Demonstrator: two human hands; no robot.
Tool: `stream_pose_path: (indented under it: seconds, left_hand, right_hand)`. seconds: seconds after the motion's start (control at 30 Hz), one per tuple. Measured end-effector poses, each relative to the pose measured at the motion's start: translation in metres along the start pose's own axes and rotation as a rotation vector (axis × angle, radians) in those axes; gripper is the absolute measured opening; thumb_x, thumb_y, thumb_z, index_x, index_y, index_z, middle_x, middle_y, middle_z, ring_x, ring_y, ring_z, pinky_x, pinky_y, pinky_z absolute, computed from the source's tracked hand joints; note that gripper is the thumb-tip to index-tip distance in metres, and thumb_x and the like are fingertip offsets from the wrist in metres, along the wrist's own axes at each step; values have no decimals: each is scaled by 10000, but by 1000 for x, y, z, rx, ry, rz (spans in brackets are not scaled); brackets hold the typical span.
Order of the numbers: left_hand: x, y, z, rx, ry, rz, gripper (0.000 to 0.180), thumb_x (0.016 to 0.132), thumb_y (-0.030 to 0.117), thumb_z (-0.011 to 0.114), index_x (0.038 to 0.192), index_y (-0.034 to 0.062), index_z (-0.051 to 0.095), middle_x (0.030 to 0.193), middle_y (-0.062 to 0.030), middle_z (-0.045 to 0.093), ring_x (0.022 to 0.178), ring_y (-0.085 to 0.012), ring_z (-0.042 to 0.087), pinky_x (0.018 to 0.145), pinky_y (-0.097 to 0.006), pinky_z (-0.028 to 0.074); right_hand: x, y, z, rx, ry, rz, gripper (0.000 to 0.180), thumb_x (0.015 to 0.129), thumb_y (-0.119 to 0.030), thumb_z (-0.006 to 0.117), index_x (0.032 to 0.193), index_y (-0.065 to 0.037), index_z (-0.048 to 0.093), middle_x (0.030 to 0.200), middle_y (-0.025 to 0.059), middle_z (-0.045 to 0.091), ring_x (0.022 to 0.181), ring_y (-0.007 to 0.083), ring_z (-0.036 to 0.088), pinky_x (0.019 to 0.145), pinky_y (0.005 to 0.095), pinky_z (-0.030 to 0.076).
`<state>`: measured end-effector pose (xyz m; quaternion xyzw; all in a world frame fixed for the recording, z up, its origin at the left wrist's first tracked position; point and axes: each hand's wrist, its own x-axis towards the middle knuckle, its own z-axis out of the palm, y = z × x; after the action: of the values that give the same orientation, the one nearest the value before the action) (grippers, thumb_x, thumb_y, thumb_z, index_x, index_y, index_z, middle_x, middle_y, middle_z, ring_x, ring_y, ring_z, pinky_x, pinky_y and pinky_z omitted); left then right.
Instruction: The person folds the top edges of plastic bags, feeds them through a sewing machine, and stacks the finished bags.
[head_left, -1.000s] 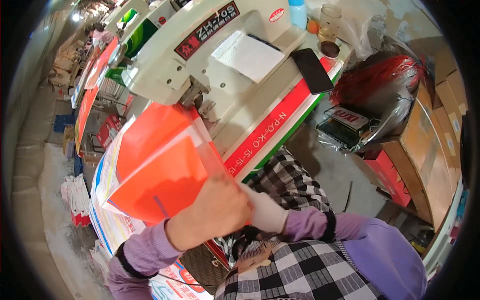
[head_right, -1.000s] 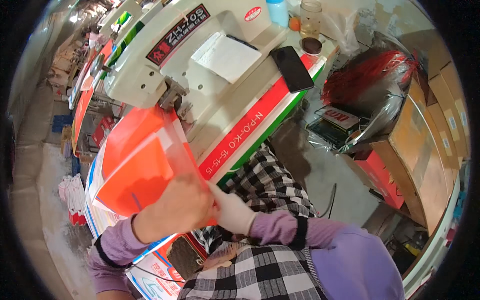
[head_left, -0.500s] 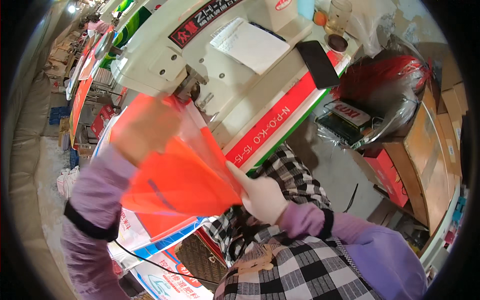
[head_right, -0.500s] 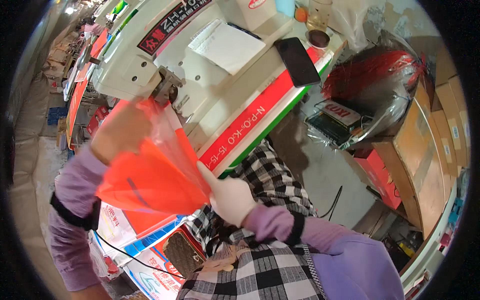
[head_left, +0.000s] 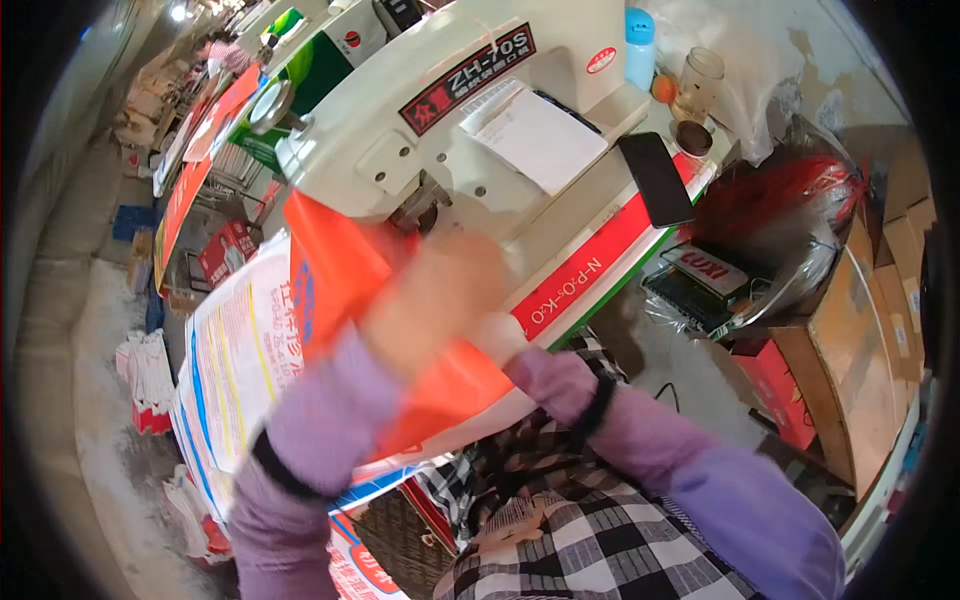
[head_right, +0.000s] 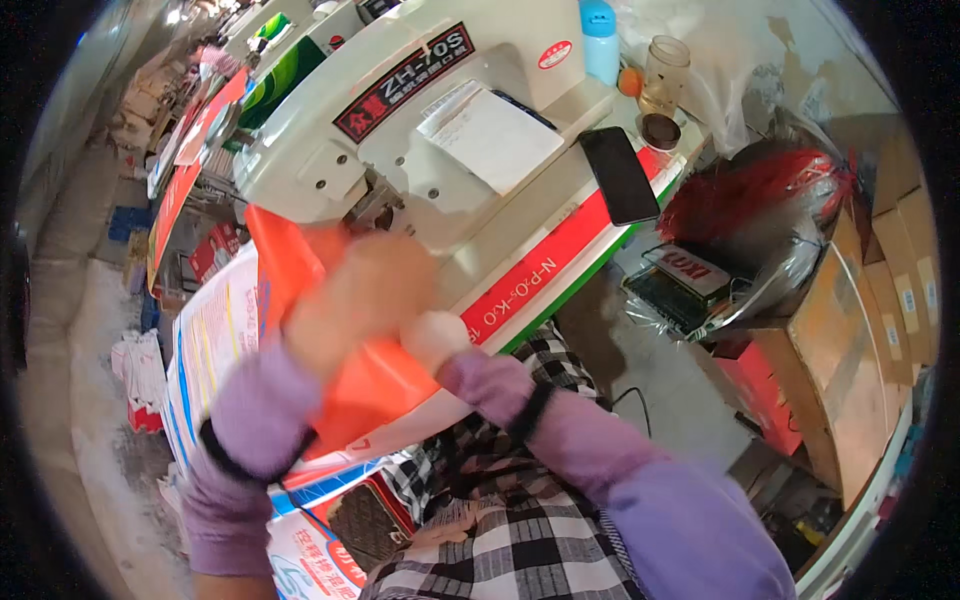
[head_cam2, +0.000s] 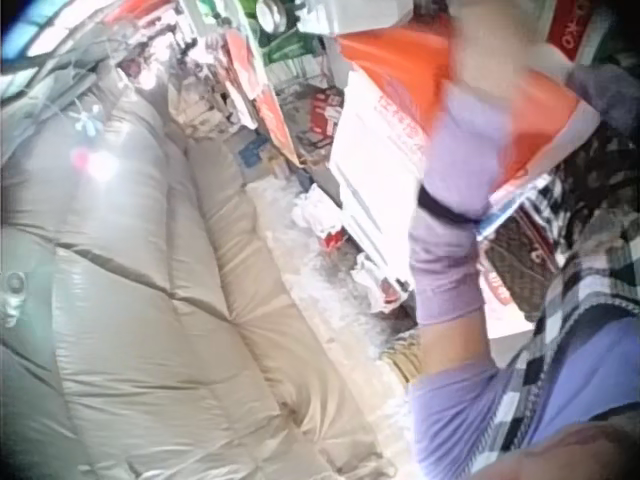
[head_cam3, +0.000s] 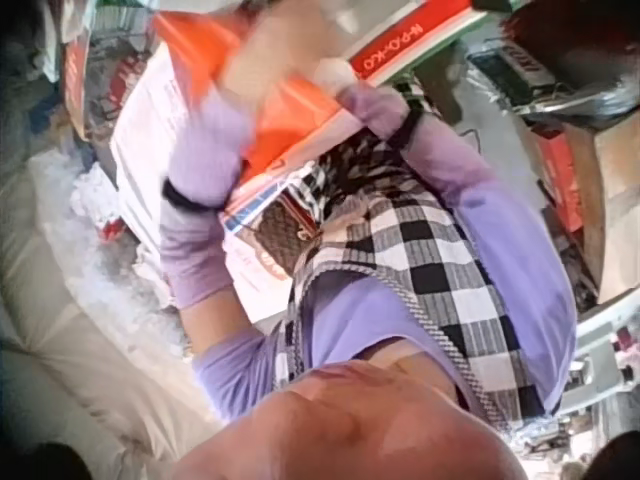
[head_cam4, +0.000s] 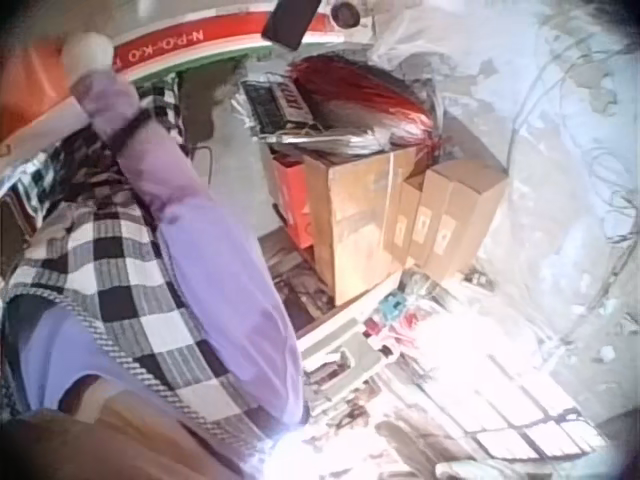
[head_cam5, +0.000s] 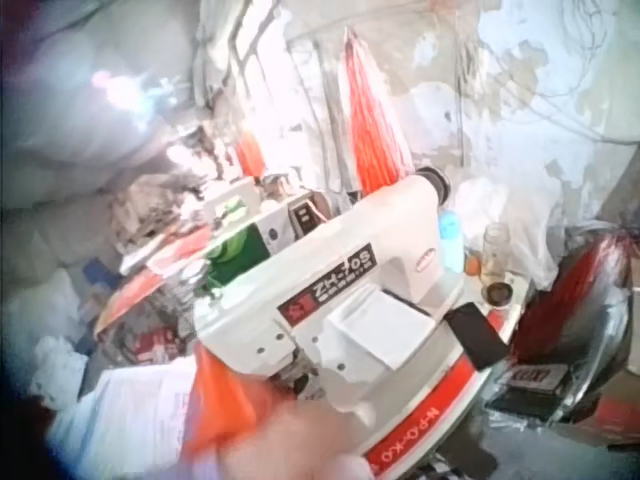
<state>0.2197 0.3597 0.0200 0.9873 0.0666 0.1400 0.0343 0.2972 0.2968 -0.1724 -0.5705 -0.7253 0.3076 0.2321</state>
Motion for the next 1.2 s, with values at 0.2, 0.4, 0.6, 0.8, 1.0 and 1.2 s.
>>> stream_pose_path:
  seconds: [0.2, 0.4, 0.6, 0.8, 1.0, 1.2]
  left_hand:
    - [-140, 25, 17, -1068, -793, -606, 201, 917, 203, 571, 1013, 77, 696, 945, -128, 687, 838, -294, 656, 708, -418, 507]
    - [-82, 75, -29, -377, -440, -419, 138, 931, 191, 595, 910, 62, 642, 790, -98, 614, 793, -257, 586, 737, -338, 473]
    - [-97, 92, -15, -1332, -382, -1075, 184, 984, 206, 583, 923, 32, 581, 830, -19, 574, 790, -127, 538, 735, -308, 472]
    - [-86, 123, -25, -588, -234, -789, 448, 845, 361, 748, 1052, 0, 583, 956, -202, 666, 840, -345, 678, 725, -388, 537]
    - [-112, 114, -20, -234, -567, -937, 408, 732, 382, 794, 732, 5, 640, 651, -157, 634, 668, -335, 671, 619, -419, 525]
    - [-99, 114, -32, 71, -412, -610, 111, 749, 163, 734, 788, 76, 676, 862, -115, 616, 806, -281, 626, 668, -358, 515]
  right_hand:
    - [-109, -37, -55, 824, -130, 177, 592, 880, -128, 500, 1448, -25, 369, 852, 237, 673, 783, 387, 679, 736, 431, 542]
    - [-106, -42, -54, 862, -155, 177, 570, 845, -101, 529, 1399, -3, 435, 1136, 227, 653, 1018, 288, 651, 904, 350, 497]
    - [-135, -50, -48, 986, -149, 144, 575, 838, -35, 554, 1402, -22, 447, 1192, 193, 643, 1087, 264, 631, 958, 340, 481]
    - [-131, -54, -54, 1048, -307, 331, 277, 894, -109, 507, 1121, 0, 622, 843, 111, 691, 643, 141, 675, 578, 292, 559]
    - [-129, -75, -80, 1038, -380, 445, 322, 901, -73, 492, 1198, -6, 600, 860, 86, 673, 602, 114, 652, 549, 252, 553]
    - [-133, -71, -74, 1013, -279, 349, 254, 873, -108, 492, 1054, 0, 635, 722, 121, 687, 610, 168, 686, 569, 304, 558]
